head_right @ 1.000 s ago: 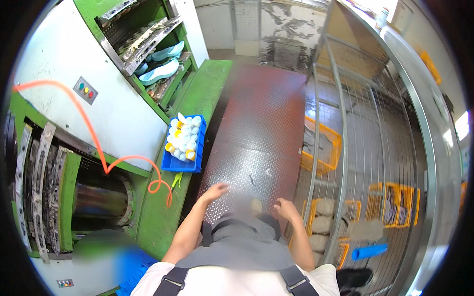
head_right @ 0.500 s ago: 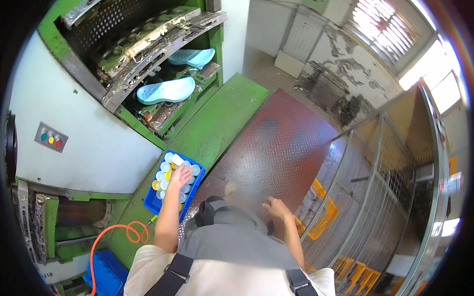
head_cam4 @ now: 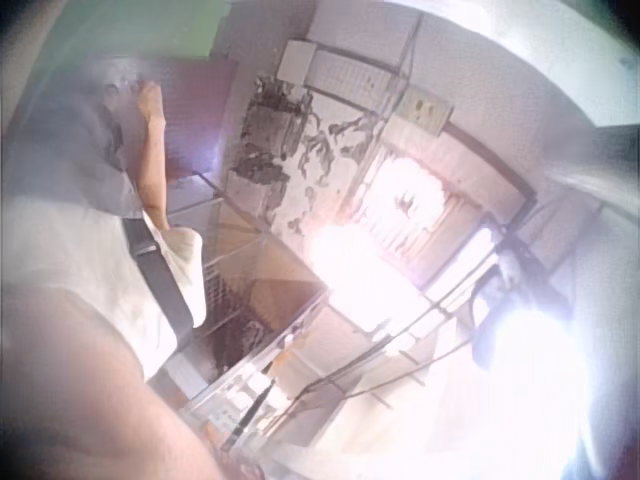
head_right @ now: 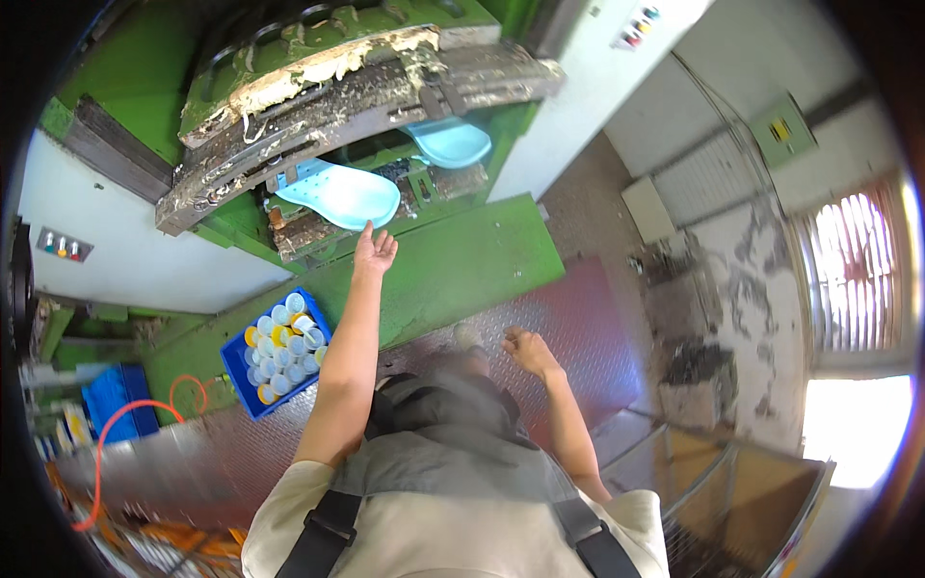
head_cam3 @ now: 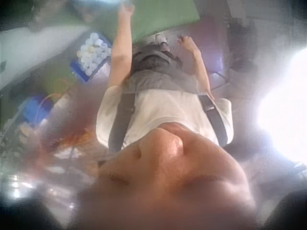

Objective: The person picks light-blue slipper uppers from a conveyor and places them on a metal rack. Then they take small cylindrical inserts from a blue bin and place them into a green machine, repeating the cycle.

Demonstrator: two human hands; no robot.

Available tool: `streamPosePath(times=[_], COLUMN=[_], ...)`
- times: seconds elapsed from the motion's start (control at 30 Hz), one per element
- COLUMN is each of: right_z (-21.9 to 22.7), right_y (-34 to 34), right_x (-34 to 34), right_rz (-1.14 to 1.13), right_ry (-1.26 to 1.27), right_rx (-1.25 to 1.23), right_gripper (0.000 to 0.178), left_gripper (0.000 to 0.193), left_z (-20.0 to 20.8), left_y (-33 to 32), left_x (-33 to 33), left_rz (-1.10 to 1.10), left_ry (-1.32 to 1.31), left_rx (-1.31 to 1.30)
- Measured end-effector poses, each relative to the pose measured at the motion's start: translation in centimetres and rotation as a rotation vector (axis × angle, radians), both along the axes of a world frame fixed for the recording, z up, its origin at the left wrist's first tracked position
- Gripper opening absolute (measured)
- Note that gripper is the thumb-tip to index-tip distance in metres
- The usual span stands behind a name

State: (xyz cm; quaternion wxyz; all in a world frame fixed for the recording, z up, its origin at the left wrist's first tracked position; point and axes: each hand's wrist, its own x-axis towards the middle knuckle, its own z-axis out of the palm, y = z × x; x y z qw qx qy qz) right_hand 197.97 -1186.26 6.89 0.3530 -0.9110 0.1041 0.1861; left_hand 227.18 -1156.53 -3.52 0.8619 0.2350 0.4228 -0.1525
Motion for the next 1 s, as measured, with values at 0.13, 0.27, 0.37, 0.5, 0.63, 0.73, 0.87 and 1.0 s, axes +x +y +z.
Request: streamPosePath(times=[0.13,0.27,0.37,0.5,0.63,0.73,0.87,1.0], right_z=[0.9,-1.5,-2.5,-4.2,-6.0,-5.9,-3.4,-0.4], right_y=[-6.3,-8.1,-6.7,-3.4,-0.4,1.3,3.1,2.8], right_x=[10.8,21.3,28.9,37.0,41.8,42.7,37.7,24.0], right_rz=[0.230,0.148,-0.122,-0.380,-0.688,-0.716,-0.570,-0.258], right_ry=[-0.058,-0.132,-0.009,-0.047,0.010,0.018,-0.149,-0.077], right_rx=[0.063,0.180,0.571,0.770,0.786,0.749,0.852,0.966], right_gripper=[0.039,0.041,0.046,0.053,0.060,0.040,0.031,0.046], left_gripper=[0.045,0.032,0.049,0.049,0.032,0.025,0.018,0.018], left_z=[-0.5,3.1,7.9,14.4,18.5,19.8,20.0,19.8], left_y=[-2.1,0.0,2.6,4.5,4.2,3.6,1.8,-3.6], left_x=[1.6,-1.3,-5.2,-11.1,-18.7,-26.4,-39.1,-52.1], left_rz=[0.155,0.376,0.370,0.387,0.534,0.674,0.864,1.004], left_ry=[-0.061,-0.022,-0.112,-0.168,-0.176,-0.215,-0.183,-0.169], left_rx=[0.114,-0.050,-0.039,-0.024,0.081,0.149,0.399,0.559])
